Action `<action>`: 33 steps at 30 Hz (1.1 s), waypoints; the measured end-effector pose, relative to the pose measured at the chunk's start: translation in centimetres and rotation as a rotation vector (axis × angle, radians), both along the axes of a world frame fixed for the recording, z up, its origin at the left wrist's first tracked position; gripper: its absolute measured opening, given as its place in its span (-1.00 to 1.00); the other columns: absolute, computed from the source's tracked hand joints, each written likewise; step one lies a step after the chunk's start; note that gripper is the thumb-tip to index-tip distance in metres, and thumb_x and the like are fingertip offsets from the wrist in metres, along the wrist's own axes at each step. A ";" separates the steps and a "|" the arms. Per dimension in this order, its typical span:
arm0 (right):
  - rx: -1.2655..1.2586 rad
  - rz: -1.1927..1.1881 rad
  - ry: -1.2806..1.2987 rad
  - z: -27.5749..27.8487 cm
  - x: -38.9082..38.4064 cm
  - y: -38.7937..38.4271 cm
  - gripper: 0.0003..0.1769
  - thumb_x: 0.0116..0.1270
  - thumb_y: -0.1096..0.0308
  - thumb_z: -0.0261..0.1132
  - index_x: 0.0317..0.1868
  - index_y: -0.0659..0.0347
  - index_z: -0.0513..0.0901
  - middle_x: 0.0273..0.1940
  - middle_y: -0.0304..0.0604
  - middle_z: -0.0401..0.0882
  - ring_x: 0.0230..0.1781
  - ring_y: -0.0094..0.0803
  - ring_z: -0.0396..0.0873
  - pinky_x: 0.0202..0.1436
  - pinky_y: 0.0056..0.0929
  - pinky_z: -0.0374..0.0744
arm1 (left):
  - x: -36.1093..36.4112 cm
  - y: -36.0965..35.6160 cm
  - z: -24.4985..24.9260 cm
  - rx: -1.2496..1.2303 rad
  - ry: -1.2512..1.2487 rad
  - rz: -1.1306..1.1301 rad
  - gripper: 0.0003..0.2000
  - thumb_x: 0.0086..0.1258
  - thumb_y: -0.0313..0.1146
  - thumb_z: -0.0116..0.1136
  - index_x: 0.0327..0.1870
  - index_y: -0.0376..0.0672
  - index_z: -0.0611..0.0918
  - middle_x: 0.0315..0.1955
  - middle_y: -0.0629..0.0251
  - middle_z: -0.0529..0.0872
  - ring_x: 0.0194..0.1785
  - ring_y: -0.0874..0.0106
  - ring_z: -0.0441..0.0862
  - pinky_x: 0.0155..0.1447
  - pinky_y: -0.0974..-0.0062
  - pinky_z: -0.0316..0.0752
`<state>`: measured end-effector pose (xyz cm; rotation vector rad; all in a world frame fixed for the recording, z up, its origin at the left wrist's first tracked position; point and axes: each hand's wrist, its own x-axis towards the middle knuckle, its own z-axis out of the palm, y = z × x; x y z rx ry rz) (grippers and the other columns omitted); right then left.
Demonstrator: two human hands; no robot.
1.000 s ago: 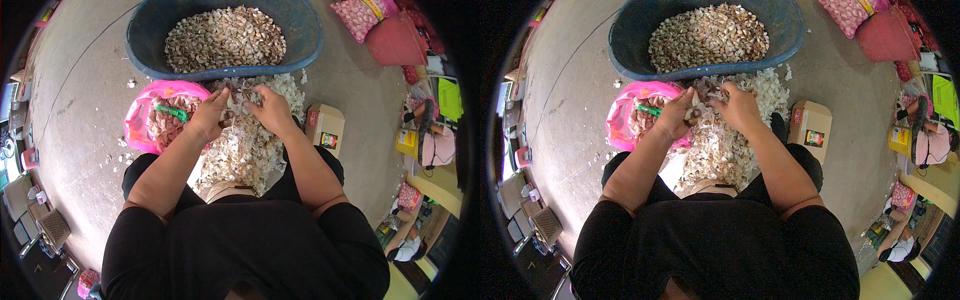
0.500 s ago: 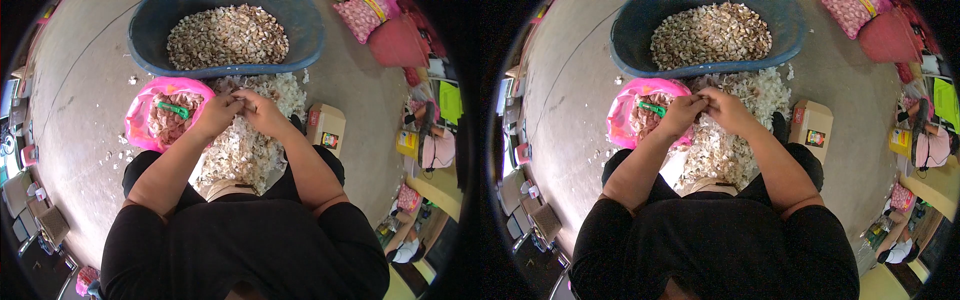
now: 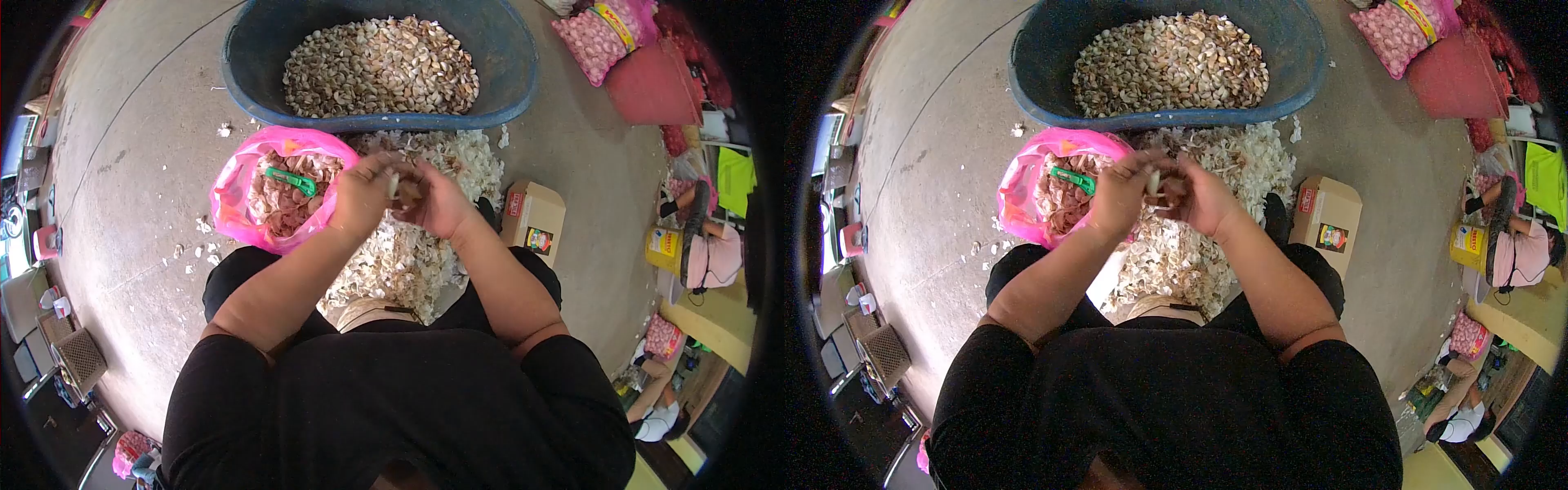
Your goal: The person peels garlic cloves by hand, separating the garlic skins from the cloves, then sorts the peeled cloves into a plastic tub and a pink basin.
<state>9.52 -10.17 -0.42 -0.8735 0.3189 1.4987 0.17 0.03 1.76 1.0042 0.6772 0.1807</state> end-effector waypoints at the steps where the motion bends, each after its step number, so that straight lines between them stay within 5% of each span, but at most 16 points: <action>1: -0.039 -0.044 0.031 0.3 -0.5 0.1 -0.58 0.25 -0.09 -0.07 -0.18 0.06 0.43 -0.49 -0.26 0.48 -0.44 -0.25 0.50 -0.28 -0.25 0.47 | -0.2 -0.5 -0.5 0.072 0.045 -0.087 -0.78 0.29 -0.56 -0.17 -0.07 -0.29 0.46 -0.33 0.22 0.59 -0.29 0.48 0.54 -0.30 0.62 0.49; 3: -0.118 -0.124 0.097 0.6 -1.1 0.5 -0.59 0.24 -0.11 -0.06 -0.19 0.02 0.45 -0.47 -0.27 0.48 -0.44 -0.29 0.49 -0.27 -0.26 0.47 | -0.7 -1.5 -0.9 0.431 0.008 -0.177 -0.77 0.27 -0.59 -0.16 -0.07 -0.27 0.46 -0.36 0.28 0.58 -0.29 0.50 0.53 -0.28 0.63 0.46; 6: -0.030 -0.075 0.082 -0.9 -0.7 -0.1 -0.57 0.22 -0.13 -0.05 -0.18 0.02 0.47 -0.32 -0.26 0.50 -0.37 -0.41 0.50 -0.30 -0.34 0.50 | -1.1 -1.5 0.1 0.632 -0.138 -0.137 -0.77 0.27 -0.62 -0.21 -0.12 -0.25 0.47 -0.38 0.27 0.56 -0.42 0.50 0.50 -0.37 0.60 0.44; 9: 0.104 -0.103 0.098 -0.9 -1.0 0.0 -0.51 0.27 -0.07 -0.12 -0.09 0.16 0.44 -0.19 -0.13 0.49 -0.21 -0.30 0.49 -0.25 -0.37 0.53 | -1.4 -0.9 0.0 0.318 -0.248 0.102 -0.80 0.27 -0.63 -0.23 -0.16 -0.29 0.45 -0.32 0.24 0.55 -0.29 0.45 0.51 -0.23 0.52 0.44; 11: 0.140 -0.133 0.118 -0.5 -0.5 0.5 -0.51 0.29 -0.02 -0.13 -0.05 0.21 0.41 -0.09 -0.01 0.46 -0.08 -0.20 0.47 -0.20 -0.34 0.55 | -1.5 1.0 -1.5 0.403 -0.292 0.230 -0.82 0.26 -0.62 -0.22 -0.17 -0.34 0.44 -0.28 0.22 0.56 -0.21 0.44 0.50 -0.10 0.53 0.40; 13: 0.258 -0.183 0.109 -0.4 0.6 0.5 -0.43 0.31 -0.01 -0.19 0.02 0.37 0.33 0.03 0.19 0.31 0.07 -0.02 0.33 -0.01 -0.25 0.47 | -2.4 2.3 -1.1 0.409 -0.018 0.216 -0.82 0.25 -0.56 -0.19 -0.18 -0.33 0.47 -0.25 0.12 0.56 -0.17 0.36 0.52 -0.08 0.52 0.40; 16: 0.397 -0.236 0.130 0.6 2.0 1.0 -0.36 0.32 -0.03 -0.22 0.10 0.44 0.23 0.15 0.27 0.13 0.18 0.05 0.15 0.14 -0.17 0.32 | -3.9 2.3 -3.0 0.738 0.318 -0.227 -0.80 0.24 -0.44 -0.09 -0.17 -0.30 0.50 -0.23 0.02 0.53 -0.19 0.34 0.56 -0.04 0.51 0.38; 19: 0.419 -0.287 0.123 2.1 2.8 1.7 -0.35 0.32 -0.03 -0.23 0.13 0.44 0.18 0.16 0.28 0.10 0.20 0.04 0.11 0.16 -0.18 0.29 | -5.3 1.0 -2.9 1.019 0.204 -0.515 -0.76 0.14 -0.37 0.04 -0.18 -0.26 0.53 -0.27 0.01 0.54 -0.21 0.24 0.55 -0.07 0.42 0.40; 22: 0.468 -0.279 0.019 3.3 3.9 3.2 -0.35 0.32 -0.02 -0.26 0.14 0.44 0.14 0.18 0.31 0.04 0.22 0.06 0.07 0.19 -0.16 0.25 | -6.0 0.5 -3.7 1.102 -0.012 -0.458 -0.79 0.06 -0.36 0.11 -0.30 -0.25 0.57 -0.33 0.08 0.57 -0.24 0.18 0.52 -0.11 0.33 0.41; 24: 0.499 -0.294 -0.038 4.4 4.9 4.6 -0.35 0.33 0.00 -0.26 0.17 0.46 0.10 0.23 0.24 -0.02 0.25 0.03 0.02 0.25 -0.14 0.13 | -6.1 1.0 -2.8 1.011 0.073 -0.575 -0.83 0.04 -0.36 0.13 -0.38 -0.24 0.59 -0.38 0.11 0.58 -0.27 0.20 0.53 -0.14 0.34 0.41; 27: 0.171 -0.220 -0.898 4.6 7.9 8.1 -0.40 0.34 0.04 -0.23 0.22 0.33 0.08 0.28 0.06 -0.07 0.30 -0.04 -0.09 0.29 -0.15 -0.03 | -6.2 1.4 -1.0 0.978 0.106 -0.602 -0.85 0.04 -0.33 0.14 -0.52 -0.24 0.60 -0.42 0.10 0.57 -0.32 0.19 0.53 -0.18 0.35 0.41; 30: -0.147 0.243 -2.094 6.1 8.1 9.5 -0.44 0.30 0.06 -0.13 0.27 0.04 0.08 0.30 -0.12 -0.05 0.30 0.00 -0.13 0.28 -0.09 -0.10 | -6.1 2.0 0.0 1.010 0.121 -0.579 -0.82 0.07 -0.29 0.13 -0.46 -0.24 0.60 -0.41 0.07 0.57 -0.30 0.17 0.53 -0.16 0.35 0.41; 33: -0.144 0.279 -2.578 9.7 3.6 10.1 -0.47 0.25 0.10 -0.02 0.25 -0.16 0.14 0.31 -0.15 -0.07 0.30 0.01 -0.14 0.25 -0.02 -0.07 | -6.7 2.7 0.7 0.990 0.119 -0.485 -0.81 0.09 -0.29 0.11 -0.40 -0.24 0.60 -0.38 0.05 0.57 -0.27 0.16 0.53 -0.14 0.33 0.41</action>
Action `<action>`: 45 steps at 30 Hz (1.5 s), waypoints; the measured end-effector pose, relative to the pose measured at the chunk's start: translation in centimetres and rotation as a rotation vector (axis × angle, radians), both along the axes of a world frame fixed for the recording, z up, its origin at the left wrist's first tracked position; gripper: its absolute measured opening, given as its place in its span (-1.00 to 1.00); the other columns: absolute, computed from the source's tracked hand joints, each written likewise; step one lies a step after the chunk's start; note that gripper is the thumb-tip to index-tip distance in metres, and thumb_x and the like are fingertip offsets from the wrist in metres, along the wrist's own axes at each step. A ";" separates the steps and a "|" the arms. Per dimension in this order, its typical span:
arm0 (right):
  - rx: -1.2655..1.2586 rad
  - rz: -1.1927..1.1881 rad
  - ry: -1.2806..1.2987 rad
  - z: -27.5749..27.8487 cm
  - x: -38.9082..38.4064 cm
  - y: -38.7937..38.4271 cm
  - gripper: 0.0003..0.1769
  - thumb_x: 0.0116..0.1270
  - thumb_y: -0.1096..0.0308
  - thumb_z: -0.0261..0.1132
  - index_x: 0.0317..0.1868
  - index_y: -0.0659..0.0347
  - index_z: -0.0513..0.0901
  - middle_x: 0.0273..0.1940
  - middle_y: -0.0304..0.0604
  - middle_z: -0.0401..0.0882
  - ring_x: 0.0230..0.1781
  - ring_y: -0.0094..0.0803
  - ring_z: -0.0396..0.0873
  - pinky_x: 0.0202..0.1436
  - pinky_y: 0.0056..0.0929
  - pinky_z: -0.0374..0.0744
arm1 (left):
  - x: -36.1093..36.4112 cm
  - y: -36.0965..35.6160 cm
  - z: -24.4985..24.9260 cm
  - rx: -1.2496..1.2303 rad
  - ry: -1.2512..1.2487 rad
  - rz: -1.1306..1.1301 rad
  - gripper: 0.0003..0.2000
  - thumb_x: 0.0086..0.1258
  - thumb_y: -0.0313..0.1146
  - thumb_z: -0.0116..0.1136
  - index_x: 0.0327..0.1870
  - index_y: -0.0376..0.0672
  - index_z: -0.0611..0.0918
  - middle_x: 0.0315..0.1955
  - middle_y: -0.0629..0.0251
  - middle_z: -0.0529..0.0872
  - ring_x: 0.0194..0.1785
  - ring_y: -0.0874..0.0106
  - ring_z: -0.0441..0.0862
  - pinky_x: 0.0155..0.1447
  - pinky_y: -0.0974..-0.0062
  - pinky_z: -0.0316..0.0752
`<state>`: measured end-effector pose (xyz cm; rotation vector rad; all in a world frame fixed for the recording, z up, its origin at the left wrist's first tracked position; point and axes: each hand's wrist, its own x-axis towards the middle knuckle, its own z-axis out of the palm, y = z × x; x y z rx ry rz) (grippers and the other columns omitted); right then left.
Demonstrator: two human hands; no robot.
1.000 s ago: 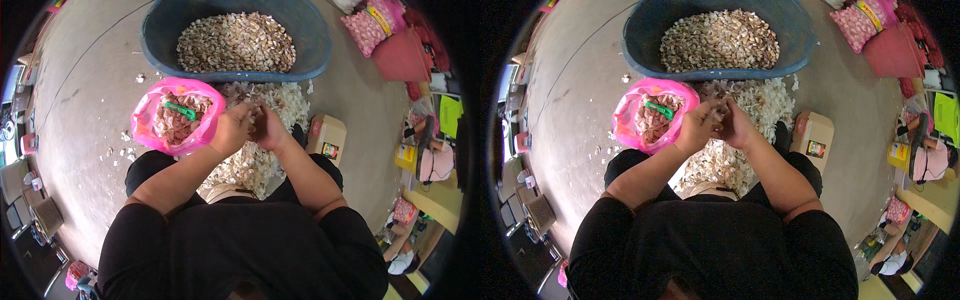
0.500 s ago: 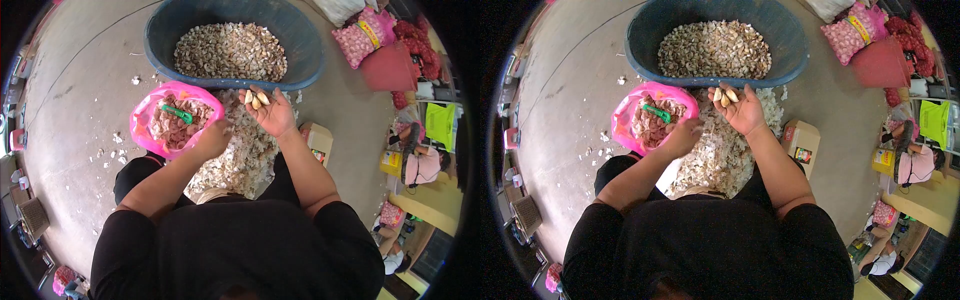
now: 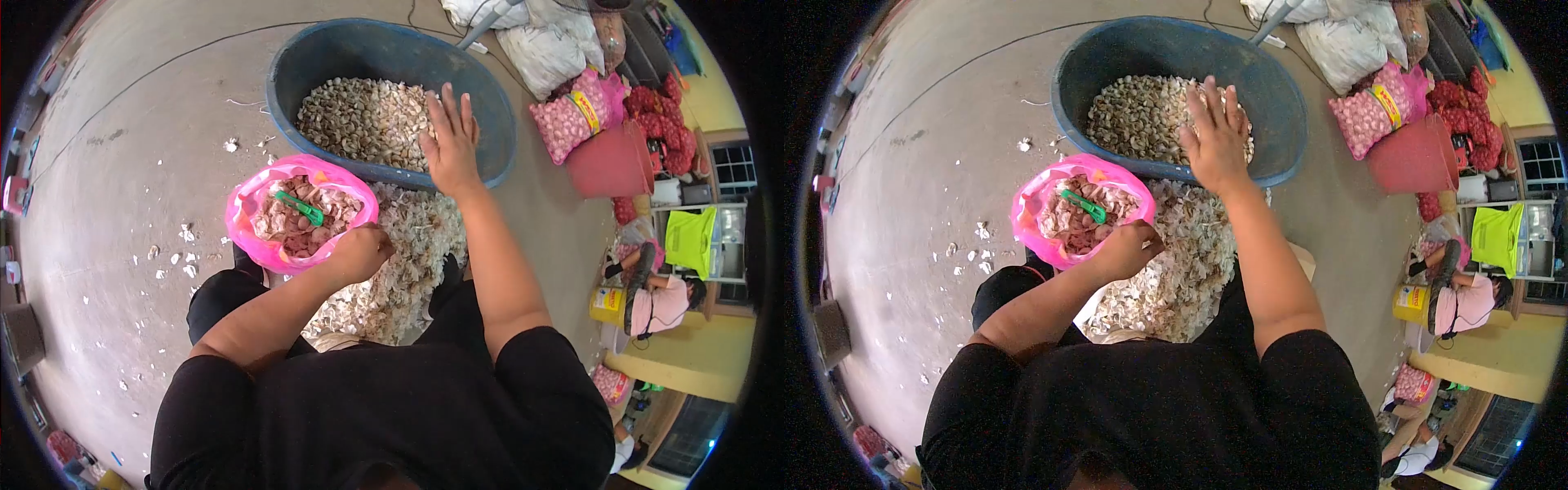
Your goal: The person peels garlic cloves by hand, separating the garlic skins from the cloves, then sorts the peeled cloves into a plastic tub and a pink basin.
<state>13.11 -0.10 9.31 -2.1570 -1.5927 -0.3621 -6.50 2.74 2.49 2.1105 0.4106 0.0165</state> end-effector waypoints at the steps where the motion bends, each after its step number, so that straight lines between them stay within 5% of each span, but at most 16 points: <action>1: 0.018 0.050 -0.059 0.5 -1.1 0.0 -0.45 0.21 0.10 0.03 0.24 -0.20 0.16 0.31 -0.18 -0.07 0.31 0.01 -0.15 0.21 0.08 -0.07 | -0.2 0.1 0.1 0.000 -0.002 -0.001 -0.81 0.09 -0.30 0.11 -0.40 -0.24 0.60 -0.38 0.06 0.57 -0.27 0.16 0.53 -0.14 0.33 0.41; 8: -0.082 0.093 -0.206 2.7 -5.4 0.4 -0.44 0.17 0.15 0.10 0.21 -0.19 0.22 0.31 -0.20 -0.07 0.32 -0.03 -0.21 0.20 0.10 -0.10 | -2.0 0.8 0.0 0.059 -0.035 -0.057 -0.82 0.07 -0.30 0.10 -0.42 -0.22 0.59 -0.40 0.08 0.58 -0.29 0.17 0.54 -0.14 0.32 0.42; 11: 0.004 0.117 -0.282 2.3 -6.8 1.3 -0.58 0.12 0.19 0.17 0.03 -0.04 0.45 0.13 -0.09 0.29 0.17 -0.11 0.20 0.09 -0.11 0.22 | -3.4 1.0 0.8 0.246 0.049 -0.038 -0.79 0.06 -0.26 0.09 -0.37 -0.20 0.58 -0.29 0.03 0.55 -0.23 0.18 0.53 -0.16 0.26 0.42; 14: -0.200 0.143 0.521 -0.7 -7.6 2.1 -0.76 0.06 0.22 0.23 -0.28 0.14 0.60 -0.26 -0.06 0.54 -0.25 -0.23 0.51 -0.24 -0.33 0.43 | -5.1 0.6 -0.1 0.507 0.232 0.112 -0.59 0.13 -0.22 0.02 -0.01 -0.22 0.38 0.03 0.06 0.37 0.08 0.19 0.35 0.02 0.12 0.23; 17: -0.449 0.222 0.702 -5.6 -9.7 4.0 -0.78 0.12 0.29 0.20 -0.51 0.31 0.57 -0.57 -0.23 0.56 -0.60 -0.49 0.48 -0.48 -0.54 0.43 | -6.9 0.0 -3.9 0.474 0.503 -0.043 -0.50 0.14 -0.19 0.02 0.06 -0.27 0.27 0.04 0.03 0.39 0.09 0.19 0.36 0.08 0.08 0.18; 18: -0.633 0.253 0.749 -7.5 -10.4 4.7 -0.78 0.13 0.29 0.19 -0.43 0.33 0.57 -0.52 -0.17 0.56 -0.54 -0.51 0.50 -0.42 -0.50 0.47 | -7.3 0.2 -3.6 0.371 0.562 -0.167 -0.43 0.12 -0.13 0.05 0.08 -0.30 0.23 -0.01 0.01 0.42 0.06 0.17 0.39 0.06 0.13 0.23; 20: -0.920 0.330 0.785 -10.4 -12.1 6.2 -0.72 0.10 0.17 0.20 -0.39 0.26 0.57 -0.44 0.02 0.54 -0.36 -0.20 0.53 -0.29 -0.31 0.45 | -7.5 1.1 -2.4 0.164 0.670 -0.410 -0.29 0.08 0.00 0.11 0.10 -0.36 0.16 -0.09 -0.03 0.48 0.01 0.13 0.44 0.03 0.22 0.33; 23: -0.916 0.132 0.462 -13.9 -14.7 7.8 -0.68 0.12 0.20 0.16 -0.17 0.22 0.50 -0.29 0.06 0.53 -0.19 -0.15 0.51 -0.15 -0.26 0.45 | -8.5 1.4 -1.9 0.170 0.616 -0.370 -0.34 0.09 -0.05 0.11 0.09 -0.32 0.19 -0.17 -0.01 0.53 -0.08 0.13 0.50 -0.01 0.22 0.36; 28: -1.053 -0.043 0.350 -20.1 -15.2 8.3 -0.63 0.18 0.30 -0.01 0.01 0.21 0.33 -0.12 0.10 0.46 -0.09 -0.02 0.45 -0.05 -0.16 0.42 | -8.6 2.9 -2.1 0.051 0.634 -0.362 -0.42 0.11 -0.04 0.07 0.03 -0.30 0.29 -0.22 -0.04 0.56 -0.12 0.11 0.52 -0.03 0.22 0.37; 31: -1.035 -0.063 0.323 -19.0 -13.8 9.2 -0.72 0.12 0.44 -0.03 -0.12 0.23 0.39 -0.23 0.10 0.50 -0.19 -0.01 0.49 -0.12 -0.16 0.45 | -8.5 6.1 -3.3 0.085 0.616 -0.210 -0.70 0.19 -0.19 -0.10 -0.32 -0.23 0.60 -0.27 0.09 0.61 -0.17 0.25 0.57 -0.11 0.35 0.46; 33: -0.992 0.032 0.339 -16.2 -12.7 9.4 -0.74 0.10 0.46 -0.01 -0.16 0.23 0.41 -0.29 0.09 0.52 -0.24 -0.01 0.50 -0.18 -0.15 0.45 | -8.9 7.7 -6.4 0.198 0.617 -0.050 -0.73 0.18 -0.25 -0.11 -0.42 -0.19 0.63 -0.32 0.17 0.63 -0.17 0.26 0.57 -0.11 0.33 0.46; 36: -0.852 0.201 0.409 -13.5 -11.5 7.5 -0.81 0.09 0.45 0.04 -0.25 0.26 0.43 -0.38 0.08 0.52 -0.35 -0.03 0.50 -0.27 -0.18 0.45 | -7.5 9.6 -6.9 0.281 0.771 -0.192 -0.76 0.17 -0.32 -0.11 -0.30 -0.18 0.61 -0.24 0.14 0.60 -0.17 0.29 0.57 -0.07 0.35 0.45; 38: -0.739 0.242 0.488 -10.1 -11.4 6.1 -0.83 0.17 0.38 0.05 -0.26 0.29 0.43 -0.39 0.03 0.54 -0.40 -0.15 0.54 -0.31 -0.23 0.48 | -5.4 9.1 -9.3 0.186 0.660 -0.031 -0.77 0.16 -0.35 -0.10 -0.23 -0.16 0.59 -0.13 0.12 0.53 -0.09 0.26 0.52 -0.03 0.35 0.43; 44: -0.438 -0.109 1.707 -7.1 -9.5 0.1 -0.81 0.29 0.30 0.00 -0.21 0.24 0.42 -0.47 -0.25 0.49 -0.50 -0.55 0.47 -0.49 -0.55 0.46 | -3.2 4.7 -13.0 0.333 0.524 -0.162 -0.70 0.21 -0.34 -0.17 -0.04 -0.19 0.44 0.05 0.04 0.29 0.19 0.03 0.16 0.09 0.26 0.33; 45: -0.353 -0.080 1.798 -6.8 -9.3 -0.9 -0.84 0.31 0.33 -0.03 -0.22 0.21 0.42 -0.45 -0.23 0.50 -0.49 -0.47 0.50 -0.49 -0.52 0.47 | -3.0 4.7 -14.2 0.360 0.580 -0.155 -0.69 0.22 -0.34 -0.18 -0.02 -0.19 0.42 0.05 0.03 0.29 0.19 0.02 0.15 0.08 0.25 0.34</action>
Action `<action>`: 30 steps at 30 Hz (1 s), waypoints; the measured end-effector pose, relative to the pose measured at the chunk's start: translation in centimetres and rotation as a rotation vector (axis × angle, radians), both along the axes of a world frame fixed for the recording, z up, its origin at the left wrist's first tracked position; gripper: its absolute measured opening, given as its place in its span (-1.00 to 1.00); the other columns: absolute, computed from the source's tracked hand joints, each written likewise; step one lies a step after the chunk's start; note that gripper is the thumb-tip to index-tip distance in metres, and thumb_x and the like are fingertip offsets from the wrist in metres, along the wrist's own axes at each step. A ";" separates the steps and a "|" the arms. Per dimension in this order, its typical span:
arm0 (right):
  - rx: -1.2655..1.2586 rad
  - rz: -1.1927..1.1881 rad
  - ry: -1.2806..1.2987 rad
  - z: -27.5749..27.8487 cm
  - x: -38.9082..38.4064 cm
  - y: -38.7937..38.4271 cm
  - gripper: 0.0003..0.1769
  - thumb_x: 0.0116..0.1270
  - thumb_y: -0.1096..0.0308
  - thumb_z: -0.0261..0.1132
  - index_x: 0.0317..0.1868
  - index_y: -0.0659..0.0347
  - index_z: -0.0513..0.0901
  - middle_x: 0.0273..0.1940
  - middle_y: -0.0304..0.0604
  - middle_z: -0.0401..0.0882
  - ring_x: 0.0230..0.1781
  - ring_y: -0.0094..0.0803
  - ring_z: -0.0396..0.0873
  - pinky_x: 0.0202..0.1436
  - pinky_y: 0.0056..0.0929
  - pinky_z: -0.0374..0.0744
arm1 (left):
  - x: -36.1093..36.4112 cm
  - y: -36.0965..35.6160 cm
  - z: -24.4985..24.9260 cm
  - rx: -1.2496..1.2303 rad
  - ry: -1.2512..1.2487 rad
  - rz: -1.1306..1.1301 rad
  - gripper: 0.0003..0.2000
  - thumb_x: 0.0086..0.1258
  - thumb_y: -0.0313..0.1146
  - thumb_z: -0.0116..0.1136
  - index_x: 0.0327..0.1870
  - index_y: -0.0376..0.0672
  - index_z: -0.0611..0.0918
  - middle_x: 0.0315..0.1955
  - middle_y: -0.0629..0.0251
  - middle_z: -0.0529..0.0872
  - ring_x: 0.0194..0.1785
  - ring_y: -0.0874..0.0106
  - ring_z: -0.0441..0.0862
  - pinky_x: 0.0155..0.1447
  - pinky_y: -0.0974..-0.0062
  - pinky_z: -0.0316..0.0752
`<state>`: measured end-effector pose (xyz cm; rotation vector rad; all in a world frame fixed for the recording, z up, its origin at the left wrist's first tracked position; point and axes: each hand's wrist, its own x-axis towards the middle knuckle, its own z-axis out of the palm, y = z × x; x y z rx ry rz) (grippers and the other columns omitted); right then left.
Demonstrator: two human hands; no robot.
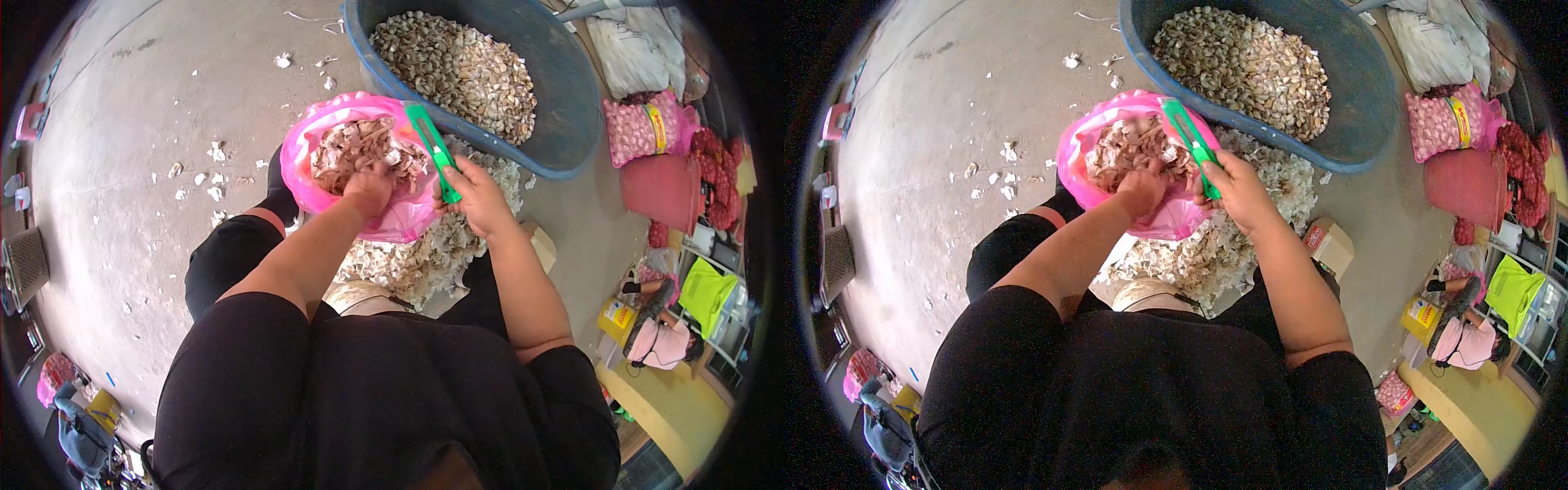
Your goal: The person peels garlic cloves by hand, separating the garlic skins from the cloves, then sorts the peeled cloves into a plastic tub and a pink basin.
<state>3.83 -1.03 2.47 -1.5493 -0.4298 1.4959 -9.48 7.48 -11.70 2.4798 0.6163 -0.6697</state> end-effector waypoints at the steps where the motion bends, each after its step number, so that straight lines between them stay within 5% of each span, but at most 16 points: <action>1: 0.010 -0.065 0.038 0.2 0.2 -0.7 -0.84 0.30 0.33 -0.02 -0.22 0.21 0.42 -0.44 -0.23 0.50 -0.48 -0.46 0.51 -0.49 -0.51 0.48 | 0.2 0.4 -0.4 0.037 0.052 0.009 -0.68 0.22 -0.34 -0.18 0.00 -0.19 0.41 0.05 0.01 0.29 0.19 0.01 0.14 0.08 0.25 0.34; 5: 0.026 -0.197 0.095 0.1 0.9 -3.3 -0.85 0.27 0.33 0.03 -0.20 0.20 0.41 -0.45 -0.21 0.50 -0.47 -0.42 0.53 -0.47 -0.47 0.51 | 0.6 1.5 3.3 -0.111 0.110 0.072 -0.63 0.27 -0.32 -0.18 0.12 -0.14 0.28 0.04 -0.15 0.31 0.13 0.11 0.29 0.06 0.31 0.36; 6: 0.033 -0.197 0.088 0.0 1.1 -3.9 -0.85 0.27 0.33 0.03 -0.21 0.19 0.41 -0.46 -0.21 0.49 -0.49 -0.42 0.52 -0.47 -0.46 0.51 | 0.2 1.6 -4.1 0.006 0.020 0.166 -0.56 0.22 -0.26 -0.05 0.13 -0.17 0.28 -0.05 -0.16 0.39 0.03 0.08 0.40 0.03 0.30 0.37; 9: 0.029 -0.210 0.102 -0.2 1.8 -5.3 -0.87 0.26 0.33 0.04 -0.24 0.19 0.40 -0.49 -0.22 0.47 -0.55 -0.44 0.49 -0.51 -0.46 0.51 | 0.8 4.1 6.5 -0.058 0.122 0.296 -0.43 0.07 -0.17 0.07 0.11 -0.25 0.26 -0.12 -0.10 0.49 0.01 0.12 0.45 0.11 0.33 0.32; 12: -0.023 -0.240 0.101 -0.4 2.3 -5.9 -0.88 0.26 0.34 0.03 -0.26 0.18 0.39 -0.53 -0.23 0.44 -0.60 -0.47 0.45 -0.54 -0.47 0.50 | -1.6 6.1 6.4 0.056 -0.107 0.169 -0.27 -0.11 -0.18 0.23 0.11 -0.32 0.23 -0.15 -0.16 0.47 -0.08 0.07 0.48 -0.06 0.32 0.43; 16: -0.024 -0.160 0.053 -0.4 2.6 -6.8 -0.88 0.25 0.35 0.04 -0.28 0.21 0.39 -0.55 -0.24 0.43 -0.63 -0.49 0.42 -0.58 -0.49 0.46 | -2.7 6.1 9.1 0.090 -0.036 0.389 -0.41 -0.14 -0.24 0.24 -0.01 -0.30 0.40 -0.26 -0.07 0.56 -0.22 0.14 0.56 -0.15 0.38 0.47; 19: 0.115 -0.050 -0.158 -0.1 1.9 -7.5 -0.86 0.25 0.35 0.05 -0.28 0.24 0.38 -0.56 -0.26 0.42 -0.63 -0.51 0.41 -0.58 -0.50 0.43 | -2.4 5.4 11.8 -0.377 -0.184 0.632 -0.45 -0.12 -0.39 0.28 -0.02 -0.27 0.39 -0.31 0.10 0.57 -0.30 0.31 0.56 -0.23 0.49 0.46; 20: 0.172 -0.010 -0.257 0.1 1.4 -7.9 -0.86 0.25 0.35 0.05 -0.28 0.26 0.38 -0.56 -0.27 0.42 -0.62 -0.53 0.41 -0.58 -0.51 0.42 | -2.0 4.7 12.7 -0.695 -0.240 0.765 -0.53 0.02 -0.46 0.17 0.02 -0.22 0.36 -0.32 0.19 0.55 -0.29 0.44 0.53 -0.24 0.55 0.46; 23: 0.228 0.039 -0.333 1.3 -0.1 -8.8 -0.88 0.24 0.36 0.06 -0.31 0.24 0.36 -0.59 -0.22 0.40 -0.60 -0.45 0.42 -0.53 -0.51 0.41 | -0.8 2.3 15.2 -1.196 -0.568 0.835 -0.65 0.16 -0.45 0.03 0.01 -0.20 0.37 -0.34 0.22 0.54 -0.28 0.42 0.53 -0.24 0.49 0.47; 26: 0.259 0.216 -0.814 2.1 0.1 -10.0 -0.85 0.20 0.35 0.10 -0.31 0.24 0.36 -0.59 -0.10 0.38 -0.58 -0.33 0.43 -0.51 -0.40 0.39 | 0.8 0.2 16.4 -1.634 -0.632 0.894 -0.62 0.22 -0.35 -0.02 0.07 -0.19 0.31 -0.11 0.25 0.44 -0.07 0.41 0.44 -0.06 0.43 0.39; 30: 0.091 0.180 -0.777 3.5 1.2 -11.5 -0.81 0.18 0.35 0.12 -0.21 0.20 0.37 -0.56 -0.03 0.44 -0.59 -0.20 0.46 -0.50 -0.34 0.39 | 4.7 -2.0 14.4 -1.343 -0.702 1.143 -0.70 0.34 -0.16 -0.16 -0.01 -0.12 0.35 -0.28 0.33 0.48 -0.22 0.47 0.44 -0.19 0.45 0.39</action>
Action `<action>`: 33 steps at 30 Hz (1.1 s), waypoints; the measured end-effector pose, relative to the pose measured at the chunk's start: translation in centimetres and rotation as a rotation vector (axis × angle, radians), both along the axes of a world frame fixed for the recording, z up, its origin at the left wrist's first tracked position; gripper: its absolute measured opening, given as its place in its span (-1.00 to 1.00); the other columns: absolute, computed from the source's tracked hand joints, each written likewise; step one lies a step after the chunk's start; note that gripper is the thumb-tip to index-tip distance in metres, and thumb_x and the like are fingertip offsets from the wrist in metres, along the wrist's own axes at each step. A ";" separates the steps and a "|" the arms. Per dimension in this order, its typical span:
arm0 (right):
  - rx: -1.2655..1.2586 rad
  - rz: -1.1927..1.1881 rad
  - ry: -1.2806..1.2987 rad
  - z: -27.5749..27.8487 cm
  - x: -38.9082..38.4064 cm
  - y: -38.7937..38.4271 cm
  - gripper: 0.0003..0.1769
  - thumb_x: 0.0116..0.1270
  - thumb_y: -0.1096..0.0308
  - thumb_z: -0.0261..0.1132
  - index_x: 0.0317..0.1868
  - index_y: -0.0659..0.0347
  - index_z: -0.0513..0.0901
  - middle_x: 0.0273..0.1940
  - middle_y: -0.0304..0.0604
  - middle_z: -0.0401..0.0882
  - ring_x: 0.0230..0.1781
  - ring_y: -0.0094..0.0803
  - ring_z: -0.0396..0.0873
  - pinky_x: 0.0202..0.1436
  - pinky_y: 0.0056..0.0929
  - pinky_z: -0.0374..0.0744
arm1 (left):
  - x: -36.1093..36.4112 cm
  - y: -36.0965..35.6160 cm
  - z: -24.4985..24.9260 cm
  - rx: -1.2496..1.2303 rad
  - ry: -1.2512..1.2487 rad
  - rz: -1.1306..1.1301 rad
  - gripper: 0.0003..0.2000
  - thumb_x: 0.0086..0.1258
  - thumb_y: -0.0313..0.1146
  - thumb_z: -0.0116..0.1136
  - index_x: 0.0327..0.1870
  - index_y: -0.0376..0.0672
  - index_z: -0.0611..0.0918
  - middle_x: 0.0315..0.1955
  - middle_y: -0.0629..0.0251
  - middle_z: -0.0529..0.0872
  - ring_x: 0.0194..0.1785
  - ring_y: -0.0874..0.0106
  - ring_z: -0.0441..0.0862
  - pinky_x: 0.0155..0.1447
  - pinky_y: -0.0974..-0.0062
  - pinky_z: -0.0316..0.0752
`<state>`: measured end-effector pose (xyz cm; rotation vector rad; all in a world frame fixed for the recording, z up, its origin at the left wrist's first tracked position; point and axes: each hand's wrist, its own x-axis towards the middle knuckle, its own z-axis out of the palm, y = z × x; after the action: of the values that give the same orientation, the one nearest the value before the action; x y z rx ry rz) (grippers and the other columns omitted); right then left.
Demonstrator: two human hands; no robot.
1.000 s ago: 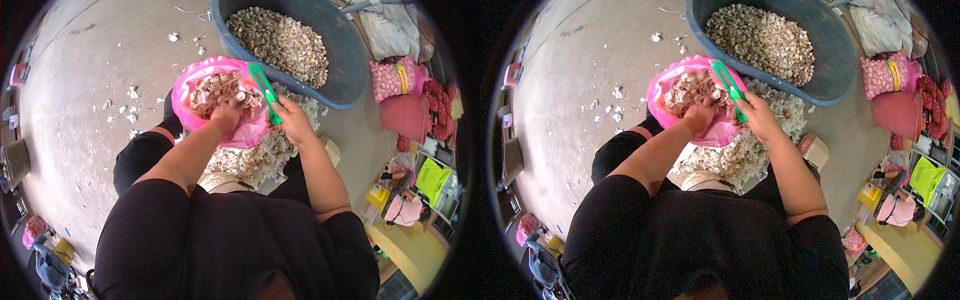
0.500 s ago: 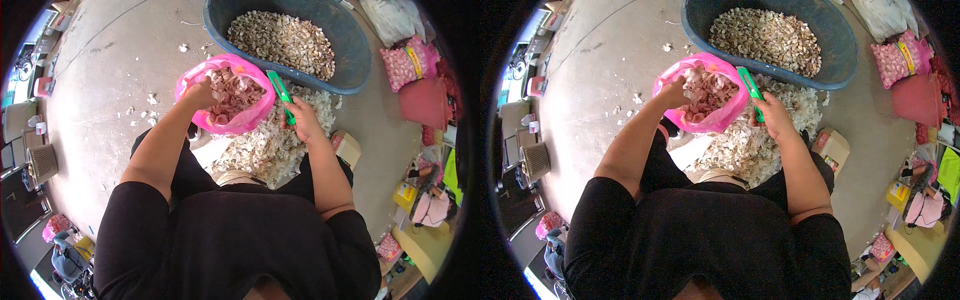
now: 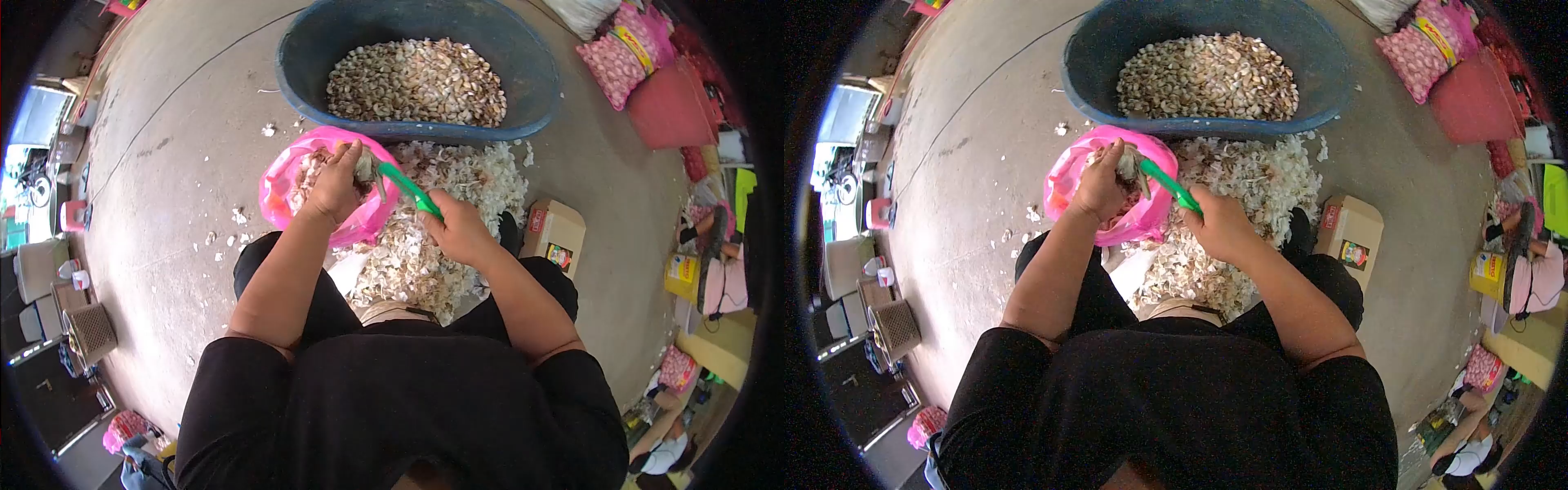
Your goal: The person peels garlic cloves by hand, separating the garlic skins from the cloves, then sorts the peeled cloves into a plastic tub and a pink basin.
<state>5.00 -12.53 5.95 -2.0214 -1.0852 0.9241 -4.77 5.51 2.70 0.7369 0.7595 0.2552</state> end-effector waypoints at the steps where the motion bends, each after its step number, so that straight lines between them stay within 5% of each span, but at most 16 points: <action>1: 0.033 -0.081 -0.037 -0.2 0.0 -0.3 -0.78 0.18 0.36 0.12 -0.16 0.19 0.36 -0.56 -0.03 0.45 -0.58 -0.20 0.48 -0.50 -0.34 0.39 | 0.6 -0.4 -0.3 -0.005 -0.016 0.012 -0.71 0.34 -0.15 -0.15 -0.06 -0.12 0.38 -0.32 0.33 0.49 -0.25 0.46 0.45 -0.19 0.46 0.40; 4: 0.110 -0.213 -0.148 -0.3 0.4 -1.1 -0.55 0.18 0.39 0.10 0.10 0.12 0.26 -0.54 -0.02 0.48 -0.56 -0.18 0.52 -0.51 -0.33 0.40 | 2.6 -1.5 -1.2 0.009 -0.045 0.030 -0.72 0.35 -0.12 -0.18 -0.11 -0.11 0.42 -0.39 0.36 0.50 -0.33 0.47 0.46 -0.26 0.55 0.40; 7: 0.292 -0.190 -0.229 -0.8 0.3 -1.3 -0.53 0.18 0.39 0.11 0.13 0.12 0.25 -0.52 0.01 0.49 -0.58 -0.15 0.51 -0.54 -0.35 0.40 | 4.1 -2.5 -2.9 0.198 -0.031 -0.011 -0.69 0.37 -0.12 -0.23 -0.07 -0.12 0.41 -0.38 0.40 0.49 -0.34 0.50 0.44 -0.24 0.57 0.38; 8: 0.256 -0.191 -0.178 -0.3 0.4 -1.2 -0.47 0.12 0.37 0.11 0.15 0.11 0.24 -0.44 0.04 0.53 -0.59 -0.03 0.49 -0.50 -0.17 0.45 | 4.0 -2.6 -3.1 0.301 -0.049 -0.120 -0.68 0.38 -0.11 -0.26 -0.05 -0.14 0.40 -0.37 0.40 0.47 -0.31 0.56 0.40 -0.22 0.60 0.35; 17: -0.065 -0.043 -0.182 1.8 3.0 -2.2 -0.49 0.10 0.34 0.11 0.12 0.09 0.30 -0.61 0.06 0.48 -0.62 -0.02 0.47 -0.52 -0.15 0.43 | 5.2 -3.3 -5.1 0.730 0.100 -0.207 -0.62 0.38 -0.11 -0.26 0.00 -0.25 0.34 -0.25 0.34 0.45 -0.19 0.57 0.37 -0.09 0.62 0.31; 18: -0.085 0.019 -0.204 1.6 3.4 -2.6 -0.51 0.10 0.35 0.11 0.11 0.09 0.32 -0.61 0.05 0.48 -0.62 -0.03 0.47 -0.53 -0.16 0.43 | 5.9 -3.7 -4.8 0.600 0.083 -0.065 -0.71 0.40 -0.15 -0.28 -0.15 -0.20 0.39 -0.38 0.37 0.47 -0.32 0.57 0.37 -0.21 0.64 0.32; 20: -0.122 0.137 -0.244 0.9 3.6 -3.3 -0.53 0.10 0.36 0.12 0.09 0.08 0.35 -0.60 0.03 0.49 -0.62 -0.05 0.47 -0.54 -0.18 0.43 | 5.9 -2.8 -3.6 0.491 0.083 -0.058 -0.67 0.40 -0.13 -0.30 -0.14 -0.21 0.42 -0.37 0.36 0.49 -0.30 0.58 0.38 -0.21 0.63 0.33; 23: 0.186 -0.199 -0.240 1.5 4.3 -2.4 -0.53 0.11 0.37 0.13 0.09 0.07 0.36 -0.59 0.03 0.49 -0.61 -0.08 0.48 -0.55 -0.23 0.43 | 5.8 -2.5 -2.7 0.234 -0.006 -0.092 -0.62 0.39 -0.11 -0.31 -0.14 -0.26 0.46 -0.36 0.30 0.53 -0.29 0.53 0.45 -0.21 0.59 0.39; 26: 0.260 -0.142 -0.300 -0.1 4.1 -2.2 -0.53 0.11 0.38 0.14 0.09 0.07 0.36 -0.55 0.04 0.50 -0.60 -0.10 0.49 -0.55 -0.26 0.43 | 6.1 -2.8 -2.5 0.007 0.043 -0.100 -0.63 0.38 -0.14 -0.29 -0.17 -0.30 0.46 -0.42 0.25 0.55 -0.36 0.46 0.50 -0.23 0.55 0.42; 30: -0.053 -0.042 -0.135 2.2 4.0 -2.4 -0.54 0.10 0.39 0.12 0.08 0.10 0.37 -0.48 0.08 0.51 -0.60 -0.08 0.47 -0.55 -0.28 0.42 | 5.7 -2.5 -3.4 0.063 -0.058 -0.105 -0.66 0.38 -0.13 -0.29 -0.21 -0.21 0.48 -0.41 0.26 0.55 -0.38 0.46 0.51 -0.30 0.50 0.44; 33: 0.001 -0.012 -0.131 0.8 4.4 -3.4 -0.58 0.17 0.44 0.08 0.09 0.12 0.37 -0.48 -0.08 0.55 -0.65 -0.41 0.49 -0.53 -0.48 0.46 | 6.0 -2.5 -2.8 0.140 -0.001 -0.006 -0.65 0.38 -0.12 -0.29 -0.20 -0.22 0.47 -0.40 0.26 0.54 -0.36 0.49 0.50 -0.29 0.53 0.43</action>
<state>9.43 -15.92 6.72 -2.1094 -1.1417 0.7936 1.19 2.99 -0.14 0.8708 0.7435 0.3055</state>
